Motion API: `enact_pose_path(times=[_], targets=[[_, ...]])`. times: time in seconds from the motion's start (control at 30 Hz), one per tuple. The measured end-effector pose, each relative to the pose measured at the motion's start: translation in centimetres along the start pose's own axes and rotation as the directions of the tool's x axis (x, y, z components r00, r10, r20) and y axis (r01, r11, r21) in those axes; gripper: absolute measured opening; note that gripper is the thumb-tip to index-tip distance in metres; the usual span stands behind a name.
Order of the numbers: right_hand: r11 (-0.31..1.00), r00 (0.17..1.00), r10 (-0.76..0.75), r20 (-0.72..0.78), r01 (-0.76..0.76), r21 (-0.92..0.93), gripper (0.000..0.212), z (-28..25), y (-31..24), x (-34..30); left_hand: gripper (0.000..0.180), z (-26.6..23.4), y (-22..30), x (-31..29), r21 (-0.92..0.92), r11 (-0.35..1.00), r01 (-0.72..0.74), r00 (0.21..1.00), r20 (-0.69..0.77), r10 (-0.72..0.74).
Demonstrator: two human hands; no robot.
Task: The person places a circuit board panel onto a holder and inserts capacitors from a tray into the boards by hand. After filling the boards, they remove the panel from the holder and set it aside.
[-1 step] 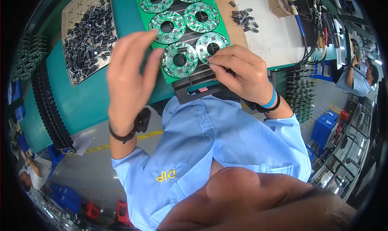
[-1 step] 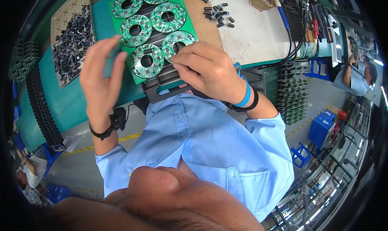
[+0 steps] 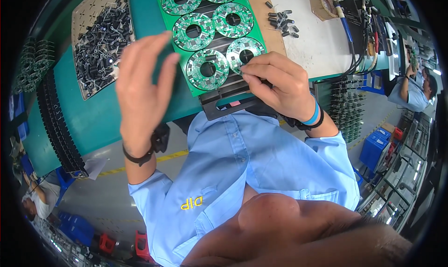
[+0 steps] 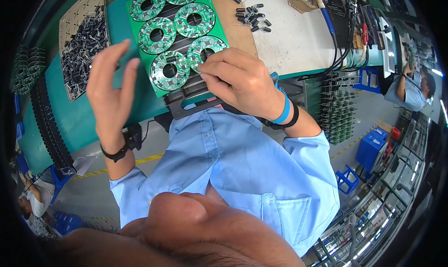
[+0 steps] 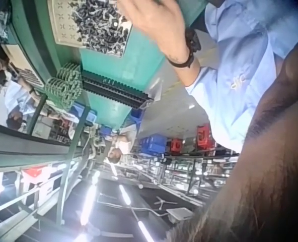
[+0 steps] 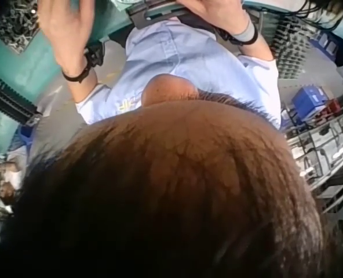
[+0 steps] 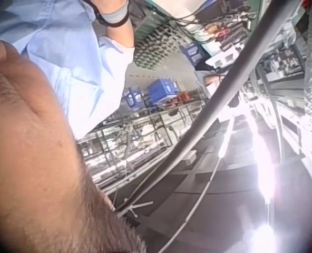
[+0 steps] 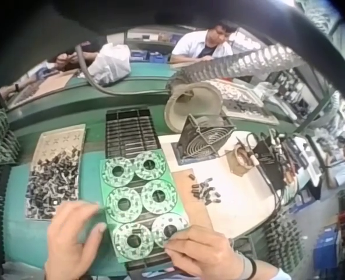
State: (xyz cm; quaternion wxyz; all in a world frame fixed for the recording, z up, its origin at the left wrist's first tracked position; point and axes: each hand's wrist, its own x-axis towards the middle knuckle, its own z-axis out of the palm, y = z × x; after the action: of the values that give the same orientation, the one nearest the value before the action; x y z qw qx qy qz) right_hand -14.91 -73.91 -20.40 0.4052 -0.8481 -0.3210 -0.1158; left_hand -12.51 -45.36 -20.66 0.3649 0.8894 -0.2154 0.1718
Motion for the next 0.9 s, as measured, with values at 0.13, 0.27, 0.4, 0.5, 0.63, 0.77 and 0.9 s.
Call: enact_pose_path(times=[0.13, 0.27, 0.4, 0.5, 0.63, 0.77, 0.9], targets=[[0.999, 0.999, 0.036, -0.011, -0.036, -0.014, 0.023, 0.2, -0.2, -0.1, 0.037, -3.4, -3.1, 0.5, 0.278, 0.951, 0.133, 0.991, -0.024, -0.132], [0.999, 0.999, 0.042, -0.008, -0.042, -0.024, 0.023, 0.2, -0.5, 0.1, 0.037, -4.5, -6.2, 0.1, 0.52, 0.833, 0.189, 0.982, -0.077, -0.175], [0.998, 1.0, 0.028, -0.007, -0.029, -0.048, 0.024, 0.3, -0.9, 0.5, 0.035, -4.5, -7.0, -0.4, 0.607, 0.771, 0.19, 0.98, -0.072, -0.185], [0.997, 1.0, 0.008, -0.006, -0.009, -0.078, 0.024, 0.4, -1.0, 0.6, 0.032, -4.6, -7.3, -0.4, 0.603, 0.775, 0.188, 0.978, -0.046, -0.201], [0.996, 1.0, 0.02, 0.007, -0.02, -0.091, 0.025, 0.3, -1.2, 0.6, 0.026, -4.8, -7.6, -0.4, 0.577, 0.794, 0.191, 0.976, -0.023, -0.218], [0.993, 0.999, 0.034, 0.03, -0.031, -0.112, 0.026, 0.2, -1.5, 0.6, 0.021, -4.9, -7.8, -0.4, 0.56, 0.803, 0.204, 0.974, -0.031, -0.225], [0.992, 0.998, 0.024, 0.05, -0.017, -0.129, 0.027, 0.2, -1.5, 0.7, 0.016, -4.9, -7.9, -0.3, 0.542, 0.815, 0.206, 0.974, -0.029, -0.227]])
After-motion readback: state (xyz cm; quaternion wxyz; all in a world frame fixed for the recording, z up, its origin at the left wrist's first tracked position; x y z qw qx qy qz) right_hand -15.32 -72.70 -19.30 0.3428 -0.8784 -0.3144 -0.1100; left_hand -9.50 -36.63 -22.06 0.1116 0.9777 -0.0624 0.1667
